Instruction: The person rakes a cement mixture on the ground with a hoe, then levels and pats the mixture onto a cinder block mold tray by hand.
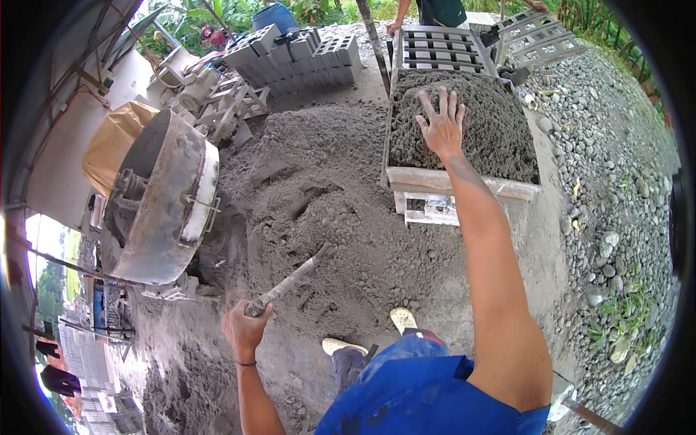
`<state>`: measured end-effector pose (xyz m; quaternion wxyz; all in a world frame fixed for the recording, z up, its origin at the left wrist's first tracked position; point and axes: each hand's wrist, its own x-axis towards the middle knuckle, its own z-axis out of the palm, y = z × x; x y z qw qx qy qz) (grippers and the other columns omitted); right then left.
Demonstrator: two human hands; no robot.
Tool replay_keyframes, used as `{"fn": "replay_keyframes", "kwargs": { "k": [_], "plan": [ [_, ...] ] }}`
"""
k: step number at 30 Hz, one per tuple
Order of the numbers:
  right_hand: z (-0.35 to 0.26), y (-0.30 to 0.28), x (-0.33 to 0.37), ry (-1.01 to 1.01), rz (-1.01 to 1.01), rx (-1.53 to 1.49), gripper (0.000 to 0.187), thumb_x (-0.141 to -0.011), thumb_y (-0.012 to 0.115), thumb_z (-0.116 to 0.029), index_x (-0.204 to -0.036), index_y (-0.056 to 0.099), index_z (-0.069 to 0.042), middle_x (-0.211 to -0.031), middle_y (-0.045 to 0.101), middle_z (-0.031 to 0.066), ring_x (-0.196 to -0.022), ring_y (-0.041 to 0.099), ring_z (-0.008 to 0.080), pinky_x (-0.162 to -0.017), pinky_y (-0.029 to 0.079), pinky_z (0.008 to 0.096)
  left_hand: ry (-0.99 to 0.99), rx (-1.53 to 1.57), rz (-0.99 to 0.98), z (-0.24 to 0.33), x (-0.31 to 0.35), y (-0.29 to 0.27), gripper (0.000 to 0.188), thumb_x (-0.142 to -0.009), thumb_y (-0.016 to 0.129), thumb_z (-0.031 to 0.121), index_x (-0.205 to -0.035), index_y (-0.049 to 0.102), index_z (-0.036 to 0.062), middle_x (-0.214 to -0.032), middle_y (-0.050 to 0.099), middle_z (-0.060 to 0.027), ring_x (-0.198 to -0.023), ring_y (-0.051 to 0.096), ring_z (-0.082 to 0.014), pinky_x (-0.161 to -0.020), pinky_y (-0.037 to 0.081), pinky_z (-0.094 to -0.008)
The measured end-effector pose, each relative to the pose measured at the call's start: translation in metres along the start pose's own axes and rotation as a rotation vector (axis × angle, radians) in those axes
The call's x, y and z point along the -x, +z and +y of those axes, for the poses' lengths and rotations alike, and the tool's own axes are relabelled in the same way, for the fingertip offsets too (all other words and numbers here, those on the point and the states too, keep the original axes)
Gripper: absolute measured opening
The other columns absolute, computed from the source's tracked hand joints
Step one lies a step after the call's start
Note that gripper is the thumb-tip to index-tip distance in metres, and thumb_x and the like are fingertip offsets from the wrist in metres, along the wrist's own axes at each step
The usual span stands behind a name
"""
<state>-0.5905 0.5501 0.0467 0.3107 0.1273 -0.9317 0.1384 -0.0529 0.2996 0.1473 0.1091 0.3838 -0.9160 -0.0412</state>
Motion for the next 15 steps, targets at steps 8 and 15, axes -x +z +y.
{"fn": "replay_keyframes", "kwargs": {
  "k": [8,15],
  "plan": [
    [0.035,0.010,-0.041,-0.353,-0.003,-0.024,0.036,-0.097,0.051,-0.036,-0.122,0.066,-0.016,-0.144,0.049,0.0132,-0.139,0.037,0.0352,-0.117,0.024,0.0539,-0.051,-0.005,-0.044,-0.008,-0.019,0.002,0.040,-0.067,0.085,0.041,-0.071,0.064,0.0070,-0.062,0.061,-0.0142,-0.062,0.061,-0.0376,-0.058,0.045,-0.0457],
    [0.070,0.013,-0.049,-0.310,0.127,-0.025,0.029,-0.095,0.054,-0.025,-0.119,0.068,-0.016,-0.134,0.057,0.0156,-0.131,0.048,0.0331,-0.111,0.036,0.0486,-0.036,0.007,-0.038,0.005,-0.017,-0.001,0.038,-0.067,0.085,0.040,-0.072,0.065,0.0078,-0.064,0.063,-0.0131,-0.063,0.062,-0.0363,-0.060,0.045,-0.0464]
  ]
}}
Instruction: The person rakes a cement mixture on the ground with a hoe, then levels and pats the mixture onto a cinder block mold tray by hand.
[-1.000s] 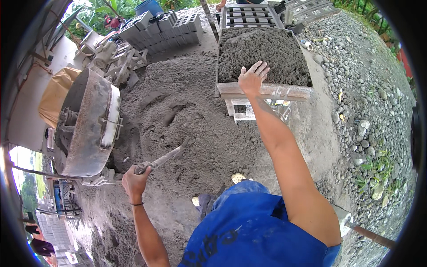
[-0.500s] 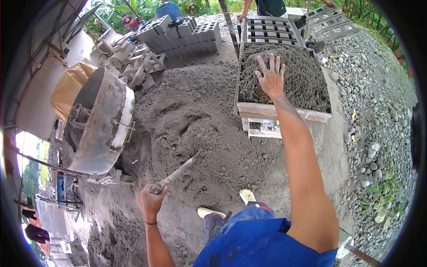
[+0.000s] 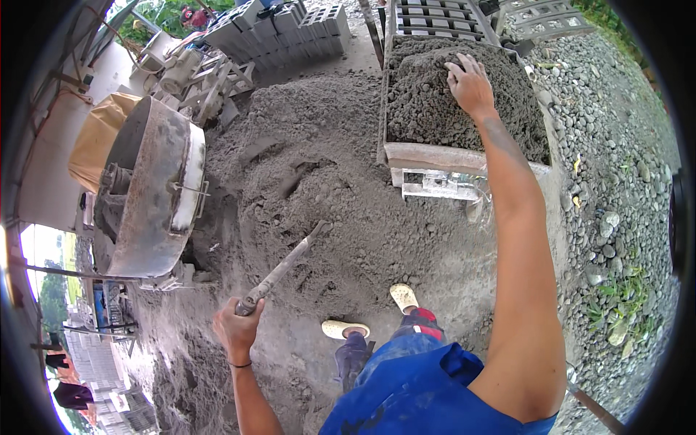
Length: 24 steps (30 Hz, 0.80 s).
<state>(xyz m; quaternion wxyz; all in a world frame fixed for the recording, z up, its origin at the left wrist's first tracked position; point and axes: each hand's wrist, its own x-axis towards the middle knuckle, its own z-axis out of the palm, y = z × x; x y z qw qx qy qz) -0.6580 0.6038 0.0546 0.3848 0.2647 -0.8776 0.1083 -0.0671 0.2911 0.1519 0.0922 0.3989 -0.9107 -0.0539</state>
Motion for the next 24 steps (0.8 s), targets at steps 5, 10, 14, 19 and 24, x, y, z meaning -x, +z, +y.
{"fn": "replay_keyframes", "kwargs": {
  "k": [5,10,14,19,24],
  "plan": [
    [0.020,-0.008,0.020,0.070,0.059,-0.018,0.028,-0.094,0.056,-0.022,-0.118,0.067,-0.015,-0.126,0.060,0.0161,-0.122,0.054,0.0338,-0.103,0.042,0.0469,0.015,0.007,0.014,0.000,0.009,0.001,0.037,-0.066,0.085,0.040,-0.071,0.066,0.0084,-0.064,0.064,-0.0117,-0.063,0.063,-0.0355,-0.060,0.045,-0.0460],
    [0.039,-0.024,0.038,0.134,0.016,-0.031,0.030,-0.096,0.054,-0.025,-0.122,0.064,-0.013,-0.127,0.058,0.0200,-0.120,0.054,0.0371,-0.102,0.044,0.0465,-0.024,-0.012,0.007,0.001,0.009,-0.001,0.036,-0.067,0.085,0.040,-0.072,0.067,0.0088,-0.065,0.065,-0.0118,-0.064,0.063,-0.0353,-0.061,0.046,-0.0455],
    [0.053,-0.028,0.049,0.189,0.002,-0.047,0.031,-0.096,0.055,-0.027,-0.123,0.063,-0.013,-0.127,0.058,0.0199,-0.117,0.056,0.0379,-0.101,0.045,0.0454,-0.013,-0.046,0.048,-0.001,0.009,0.002,0.037,-0.067,0.086,0.040,-0.071,0.066,0.0087,-0.065,0.064,-0.0117,-0.063,0.063,-0.0350,-0.061,0.046,-0.0452],
    [0.062,-0.037,0.066,0.219,-0.018,-0.040,0.032,-0.096,0.055,-0.027,-0.125,0.062,-0.014,-0.127,0.058,0.0193,-0.117,0.056,0.0378,-0.101,0.045,0.0450,0.013,-0.005,0.030,-0.003,0.017,0.004,0.038,-0.066,0.086,0.040,-0.069,0.064,0.0083,-0.063,0.063,-0.0118,-0.062,0.061,-0.0351,-0.060,0.045,-0.0455],
    [0.088,-0.044,0.096,0.347,-0.086,-0.026,0.038,-0.098,0.051,-0.030,-0.131,0.058,-0.014,-0.130,0.057,0.0230,-0.121,0.053,0.0400,-0.104,0.043,0.0454,0.033,0.031,0.043,0.000,0.023,0.006,0.038,-0.066,0.086,0.040,-0.068,0.063,0.0084,-0.062,0.062,-0.0115,-0.061,0.060,-0.0353,-0.058,0.044,-0.0453]
  ]
}}
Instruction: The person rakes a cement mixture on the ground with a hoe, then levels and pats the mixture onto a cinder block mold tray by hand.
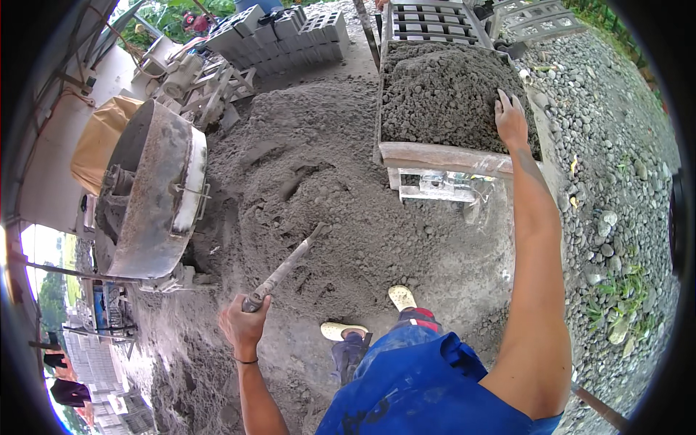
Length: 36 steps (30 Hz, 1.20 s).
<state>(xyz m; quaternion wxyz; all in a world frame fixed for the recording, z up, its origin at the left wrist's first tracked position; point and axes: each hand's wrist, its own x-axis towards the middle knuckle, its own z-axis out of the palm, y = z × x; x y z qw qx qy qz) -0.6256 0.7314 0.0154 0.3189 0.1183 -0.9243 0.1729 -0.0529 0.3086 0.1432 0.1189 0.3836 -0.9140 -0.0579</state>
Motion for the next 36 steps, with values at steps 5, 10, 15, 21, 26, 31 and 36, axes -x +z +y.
{"fn": "replay_keyframes", "kwargs": {
  "k": [5,10,15,21,26,31,36],
  "plan": [
    [0.023,-0.007,0.025,0.136,-0.053,0.005,0.039,-0.100,0.048,-0.033,-0.134,0.056,-0.015,-0.132,0.054,0.0275,-0.125,0.050,0.0416,-0.105,0.041,0.0464,0.019,-0.036,0.024,0.008,-0.002,-0.002,0.038,-0.066,0.085,0.040,-0.068,0.063,0.0087,-0.061,0.062,-0.0110,-0.061,0.061,-0.0352,-0.058,0.044,-0.0448],
    [0.041,-0.025,0.031,0.195,-0.046,-0.076,0.039,-0.099,0.049,-0.035,-0.129,0.060,-0.013,-0.127,0.057,0.0268,-0.119,0.054,0.0438,-0.099,0.045,0.0494,0.013,-0.077,0.008,0.021,-0.006,0.003,0.037,-0.067,0.085,0.040,-0.070,0.065,0.0089,-0.063,0.063,-0.0110,-0.063,0.062,-0.0359,-0.059,0.045,-0.0458],
    [0.006,-0.022,0.039,0.201,0.066,0.025,0.048,-0.100,0.049,-0.035,-0.143,0.047,-0.014,-0.140,0.048,0.0248,-0.129,0.043,0.0471,-0.106,0.038,0.0511,0.012,-0.018,0.112,0.005,-0.001,-0.007,0.034,-0.065,0.086,0.039,-0.073,0.069,0.0100,-0.065,0.066,-0.0121,-0.065,0.064,-0.0361,-0.060,0.047,-0.0446],
    [0.024,-0.033,0.058,0.205,-0.003,0.144,0.052,-0.102,0.043,-0.033,-0.150,0.036,-0.013,-0.150,0.038,0.0218,-0.137,0.035,0.0442,-0.112,0.031,0.0536,-0.016,-0.033,0.011,0.005,-0.011,-0.009,0.040,-0.064,0.085,0.041,-0.069,0.064,0.0062,-0.064,0.063,-0.0147,-0.068,0.063,-0.0374,-0.061,0.046,-0.0461],
    [0.028,-0.023,0.054,0.247,-0.042,0.081,0.052,-0.103,0.041,-0.031,-0.147,0.037,-0.004,-0.148,0.042,0.0222,-0.137,0.037,0.0420,-0.112,0.031,0.0521,0.010,-0.003,-0.013,-0.015,-0.036,-0.016,0.044,-0.064,0.084,0.045,-0.069,0.066,0.0054,-0.066,0.065,-0.0171,-0.067,0.064,-0.0378,-0.061,0.049,-0.0456],
    [0.021,-0.007,0.041,0.446,0.003,0.073,0.049,-0.103,0.041,-0.030,-0.142,0.044,0.000,-0.142,0.048,0.0229,-0.136,0.039,0.0413,-0.111,0.033,0.0497,-0.002,0.076,-0.127,-0.031,-0.055,-0.026,0.049,-0.066,0.081,0.053,-0.074,0.070,0.0060,-0.070,0.068,-0.0159,-0.072,0.067,-0.0358,-0.066,0.051,-0.0445],
    [-0.005,0.010,0.028,0.693,0.107,0.110,0.051,-0.102,0.042,-0.035,-0.139,0.048,0.000,-0.140,0.050,0.0228,-0.133,0.041,0.0425,-0.111,0.031,0.0539,-0.050,0.095,-0.227,-0.030,-0.061,-0.032,0.049,-0.067,0.078,0.058,-0.084,0.075,0.0115,-0.077,0.071,-0.0121,-0.080,0.069,-0.0324,-0.072,0.052,-0.0428]
  ]
}}
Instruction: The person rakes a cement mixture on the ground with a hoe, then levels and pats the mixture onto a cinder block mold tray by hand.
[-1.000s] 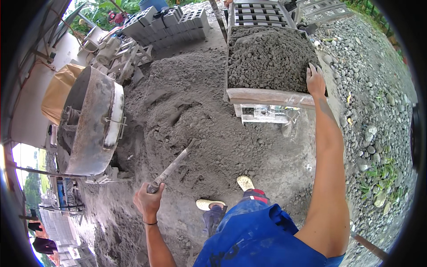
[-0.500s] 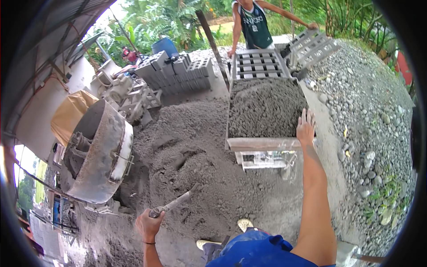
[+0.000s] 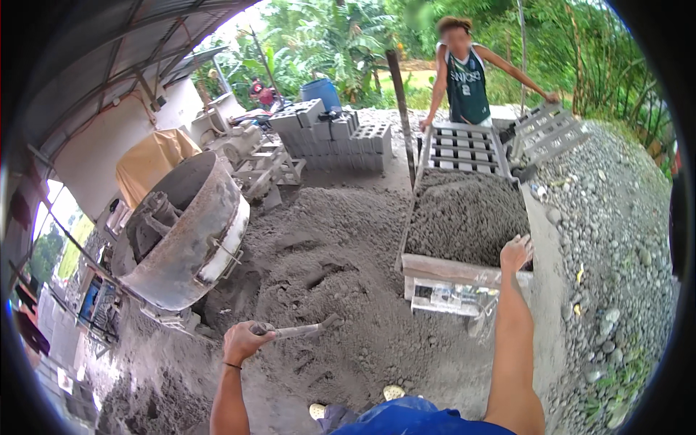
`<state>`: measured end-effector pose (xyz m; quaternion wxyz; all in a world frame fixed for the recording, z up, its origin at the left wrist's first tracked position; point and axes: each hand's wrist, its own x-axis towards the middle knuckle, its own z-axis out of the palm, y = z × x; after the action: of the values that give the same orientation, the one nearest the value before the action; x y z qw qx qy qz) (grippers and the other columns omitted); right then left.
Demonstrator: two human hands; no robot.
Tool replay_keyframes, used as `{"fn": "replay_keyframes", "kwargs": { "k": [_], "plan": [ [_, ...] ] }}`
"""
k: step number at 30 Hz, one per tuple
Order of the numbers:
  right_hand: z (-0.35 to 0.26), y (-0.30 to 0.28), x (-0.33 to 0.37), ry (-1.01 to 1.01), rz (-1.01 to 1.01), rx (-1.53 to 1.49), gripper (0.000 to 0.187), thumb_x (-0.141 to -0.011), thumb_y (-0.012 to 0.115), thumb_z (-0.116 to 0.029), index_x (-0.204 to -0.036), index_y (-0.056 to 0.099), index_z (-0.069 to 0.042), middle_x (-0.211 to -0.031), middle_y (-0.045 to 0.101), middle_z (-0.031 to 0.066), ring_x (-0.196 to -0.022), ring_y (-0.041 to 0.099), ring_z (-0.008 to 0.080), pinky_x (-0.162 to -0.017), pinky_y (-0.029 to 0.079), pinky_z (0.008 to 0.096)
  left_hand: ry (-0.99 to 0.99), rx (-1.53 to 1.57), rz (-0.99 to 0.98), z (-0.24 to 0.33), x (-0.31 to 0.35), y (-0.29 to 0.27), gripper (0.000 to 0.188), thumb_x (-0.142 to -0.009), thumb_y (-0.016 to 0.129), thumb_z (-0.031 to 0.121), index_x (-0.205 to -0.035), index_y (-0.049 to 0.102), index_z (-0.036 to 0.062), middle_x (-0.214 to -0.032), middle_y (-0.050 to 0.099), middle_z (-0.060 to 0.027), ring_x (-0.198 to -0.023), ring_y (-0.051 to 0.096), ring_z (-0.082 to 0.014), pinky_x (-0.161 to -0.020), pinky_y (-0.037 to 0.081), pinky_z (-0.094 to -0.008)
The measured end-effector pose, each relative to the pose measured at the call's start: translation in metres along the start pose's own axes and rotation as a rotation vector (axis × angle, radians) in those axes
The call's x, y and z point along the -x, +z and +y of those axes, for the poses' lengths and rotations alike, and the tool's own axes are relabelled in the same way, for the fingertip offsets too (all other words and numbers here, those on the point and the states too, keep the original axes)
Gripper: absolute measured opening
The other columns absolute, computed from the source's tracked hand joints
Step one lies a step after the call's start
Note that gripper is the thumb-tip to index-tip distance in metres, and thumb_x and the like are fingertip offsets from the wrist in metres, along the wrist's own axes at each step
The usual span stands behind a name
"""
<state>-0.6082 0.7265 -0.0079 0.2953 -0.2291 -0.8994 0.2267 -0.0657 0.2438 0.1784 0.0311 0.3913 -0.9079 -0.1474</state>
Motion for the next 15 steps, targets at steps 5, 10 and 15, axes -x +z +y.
{"fn": "replay_keyframes", "kwargs": {
  "k": [5,10,15],
  "plan": [
    [-0.033,0.015,0.008,0.004,0.063,-0.109,0.057,-0.101,0.042,-0.037,-0.141,0.044,0.004,-0.145,0.044,0.0258,-0.135,0.038,0.0455,-0.112,0.029,0.0545,-0.019,-0.096,-0.072,0.008,-0.005,-0.008,0.049,-0.068,0.077,0.060,-0.092,0.077,0.0178,-0.082,0.072,-0.0115,-0.084,0.069,-0.0317,-0.075,0.053,-0.0412],
    [-0.110,-0.013,0.052,-0.193,-0.152,-0.170,0.065,-0.102,0.038,-0.041,-0.146,0.035,0.007,-0.153,0.033,0.0253,-0.144,0.024,0.0430,-0.117,0.021,0.0540,0.042,0.024,-0.125,-0.010,-0.006,-0.005,0.047,-0.069,0.076,0.060,-0.096,0.078,0.0213,-0.079,0.072,-0.0101,-0.080,0.069,-0.0295,-0.074,0.053,-0.0393],
    [-0.130,-0.001,0.070,-0.414,-0.199,-0.127,0.068,-0.102,0.038,-0.045,-0.148,0.032,0.005,-0.155,0.031,0.0236,-0.145,0.022,0.0432,-0.117,0.019,0.0550,0.015,0.099,-0.300,-0.018,-0.016,-0.002,0.046,-0.070,0.077,0.058,-0.097,0.078,0.0204,-0.071,0.067,-0.0055,-0.069,0.065,-0.0210,-0.067,0.050,-0.0361]
  ]
}}
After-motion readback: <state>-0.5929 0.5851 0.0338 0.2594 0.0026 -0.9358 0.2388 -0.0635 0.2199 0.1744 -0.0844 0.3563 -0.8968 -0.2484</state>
